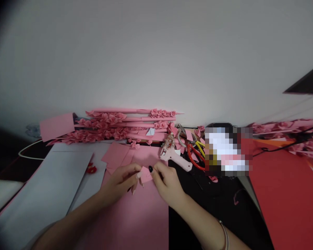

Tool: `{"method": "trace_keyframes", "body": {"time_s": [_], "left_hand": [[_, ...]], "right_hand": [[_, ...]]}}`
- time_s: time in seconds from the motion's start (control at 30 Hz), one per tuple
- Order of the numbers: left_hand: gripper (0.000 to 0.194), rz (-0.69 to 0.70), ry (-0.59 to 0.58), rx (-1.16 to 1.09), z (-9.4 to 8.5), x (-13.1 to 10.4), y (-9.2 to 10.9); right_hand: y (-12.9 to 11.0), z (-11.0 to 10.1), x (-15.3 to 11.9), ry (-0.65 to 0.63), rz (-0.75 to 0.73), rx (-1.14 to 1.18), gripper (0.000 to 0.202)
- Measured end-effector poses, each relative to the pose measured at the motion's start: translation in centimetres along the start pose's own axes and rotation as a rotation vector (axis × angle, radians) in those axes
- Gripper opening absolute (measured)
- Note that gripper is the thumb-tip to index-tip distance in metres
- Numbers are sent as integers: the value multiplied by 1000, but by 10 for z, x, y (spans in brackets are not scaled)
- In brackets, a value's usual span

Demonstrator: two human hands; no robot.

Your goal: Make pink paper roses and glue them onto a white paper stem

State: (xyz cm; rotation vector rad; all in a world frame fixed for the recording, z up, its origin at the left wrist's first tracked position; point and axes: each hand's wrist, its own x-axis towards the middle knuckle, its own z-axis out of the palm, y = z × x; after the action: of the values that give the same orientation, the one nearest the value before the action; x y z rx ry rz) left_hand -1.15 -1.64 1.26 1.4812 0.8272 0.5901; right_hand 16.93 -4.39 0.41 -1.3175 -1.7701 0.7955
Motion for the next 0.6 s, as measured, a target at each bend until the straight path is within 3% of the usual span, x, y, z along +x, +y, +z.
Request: {"method": "trace_keyframes", "body": {"time_s": [0.13,0.4,0.6], "left_hand": [[14,-10,-15,-37,2,1,-5],[20,-70,45,-63,5,5,-6],[16,-167,-12,-135,6,6,-13]], "right_hand": [[0,1,-1,31,-26,-34,27],[3,2,-2,-49,-39,-25,27],[4,3,-1,-48,-2,18,28]]}}
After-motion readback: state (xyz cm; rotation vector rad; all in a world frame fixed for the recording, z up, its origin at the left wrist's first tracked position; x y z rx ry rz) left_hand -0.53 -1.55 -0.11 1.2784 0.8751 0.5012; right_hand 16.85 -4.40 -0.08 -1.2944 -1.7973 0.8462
